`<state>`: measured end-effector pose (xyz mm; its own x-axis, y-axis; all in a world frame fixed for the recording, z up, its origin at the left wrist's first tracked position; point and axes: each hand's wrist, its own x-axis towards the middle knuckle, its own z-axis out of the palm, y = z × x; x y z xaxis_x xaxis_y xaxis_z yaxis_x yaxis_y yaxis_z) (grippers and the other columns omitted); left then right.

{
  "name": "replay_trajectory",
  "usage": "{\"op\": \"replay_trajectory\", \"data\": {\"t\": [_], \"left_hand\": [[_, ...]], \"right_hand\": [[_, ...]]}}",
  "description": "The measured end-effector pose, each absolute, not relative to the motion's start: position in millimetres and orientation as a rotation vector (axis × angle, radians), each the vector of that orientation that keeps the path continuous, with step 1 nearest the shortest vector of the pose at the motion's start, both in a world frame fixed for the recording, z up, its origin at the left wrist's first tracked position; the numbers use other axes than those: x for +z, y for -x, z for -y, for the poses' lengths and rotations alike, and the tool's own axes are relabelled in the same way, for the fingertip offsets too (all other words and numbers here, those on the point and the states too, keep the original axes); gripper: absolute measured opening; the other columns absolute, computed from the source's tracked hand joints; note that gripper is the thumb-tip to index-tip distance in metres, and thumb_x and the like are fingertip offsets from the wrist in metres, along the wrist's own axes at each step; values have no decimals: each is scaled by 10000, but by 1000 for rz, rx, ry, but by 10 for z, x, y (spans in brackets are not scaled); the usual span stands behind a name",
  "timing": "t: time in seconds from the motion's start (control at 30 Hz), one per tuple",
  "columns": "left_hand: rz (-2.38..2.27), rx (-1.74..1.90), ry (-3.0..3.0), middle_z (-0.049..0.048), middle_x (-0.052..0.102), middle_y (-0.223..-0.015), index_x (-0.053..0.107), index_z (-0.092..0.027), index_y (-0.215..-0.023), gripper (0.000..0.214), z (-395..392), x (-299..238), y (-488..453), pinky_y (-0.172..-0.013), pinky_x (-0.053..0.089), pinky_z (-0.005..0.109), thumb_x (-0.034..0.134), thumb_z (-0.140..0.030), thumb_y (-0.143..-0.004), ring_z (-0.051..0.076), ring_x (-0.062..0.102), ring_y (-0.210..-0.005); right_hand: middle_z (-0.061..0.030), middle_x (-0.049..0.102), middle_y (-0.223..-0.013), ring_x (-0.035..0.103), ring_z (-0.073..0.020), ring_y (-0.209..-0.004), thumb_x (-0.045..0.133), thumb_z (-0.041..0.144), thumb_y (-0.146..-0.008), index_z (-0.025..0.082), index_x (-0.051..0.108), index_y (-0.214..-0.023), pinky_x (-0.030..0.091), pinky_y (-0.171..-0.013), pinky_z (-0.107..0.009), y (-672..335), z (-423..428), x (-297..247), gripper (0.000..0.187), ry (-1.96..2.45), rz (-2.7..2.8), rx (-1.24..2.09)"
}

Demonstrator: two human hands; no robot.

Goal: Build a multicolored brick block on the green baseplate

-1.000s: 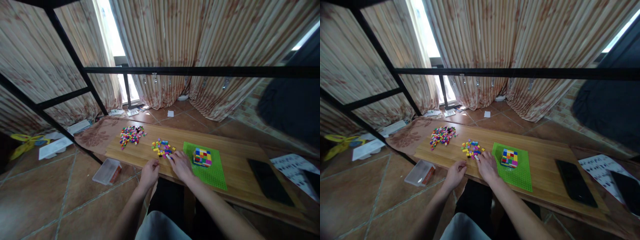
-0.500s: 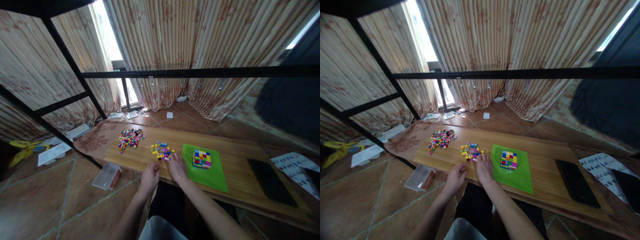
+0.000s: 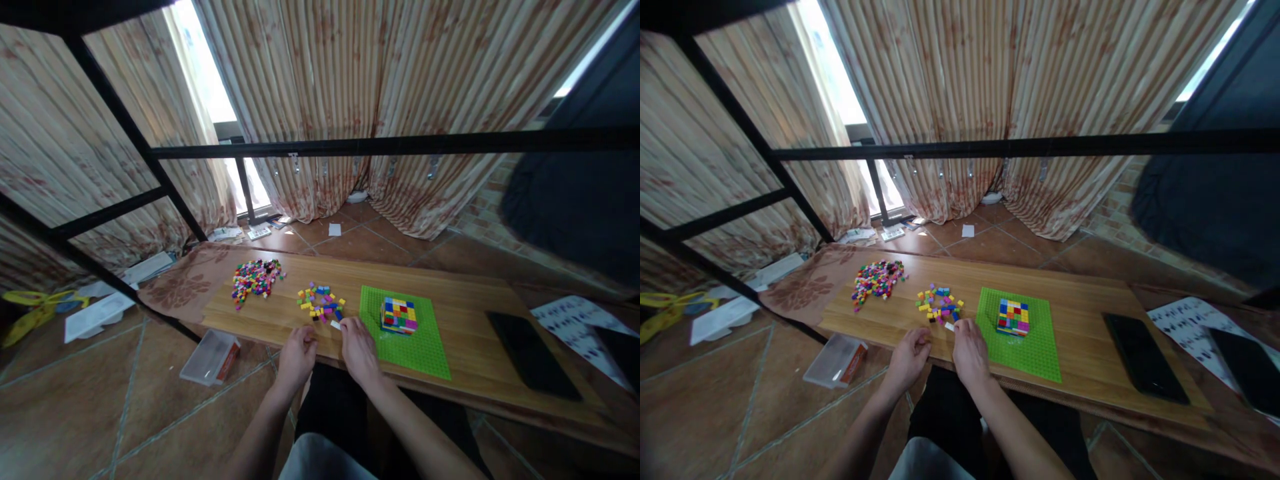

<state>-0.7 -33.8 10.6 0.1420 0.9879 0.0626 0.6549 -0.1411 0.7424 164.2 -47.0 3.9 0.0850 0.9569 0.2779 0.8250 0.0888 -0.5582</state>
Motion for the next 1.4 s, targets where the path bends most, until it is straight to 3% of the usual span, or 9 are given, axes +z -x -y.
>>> {"op": "replay_trajectory", "data": {"t": [0.3,0.5,0.73,1.07,1.4], "left_hand": [[-1279,892,-1511,70,674,-975,606,-164,-1095,311,609,133,-269,-776,497,286,557,-314,-827,162,634,-825],[-1077,830,-1398,27,698,-829,657,-185,-895,191,715,272,-547,-728,512,258,565,-337,-824,155,644,-774],[-1005,815,-1295,34,687,-814,654,-164,-890,209,680,345,-881,-653,506,238,585,-342,-806,144,624,-729],[-966,981,-1656,38,699,-846,702,-186,-933,204,-13,543,-1507,-734,489,262,549,-271,-829,154,615,-777],[-949,871,-1665,39,719,-861,725,-155,-920,270,-485,379,-1694,-760,480,245,496,-279,-847,153,628,-809]], "right_hand": [[-28,624,-829,614,-185,-765,315,259,-973,237,551,-877,439,-693,-298,-1747,920,87,256,1613,1703,394],[-20,625,-794,608,-183,-740,351,286,-961,248,570,-848,448,-684,-296,-1935,1149,191,249,1598,1601,543],[-20,661,-881,626,-175,-811,457,336,-925,242,607,-944,472,-718,-277,-2245,1242,363,178,1595,1421,672],[-36,673,-901,613,-177,-817,463,339,-880,233,661,-899,465,-767,-300,-2964,572,655,226,1656,1440,399],[-32,664,-869,590,-184,-858,533,264,-827,221,677,-825,434,-823,-322,-3208,136,447,151,1722,1546,373]]}}
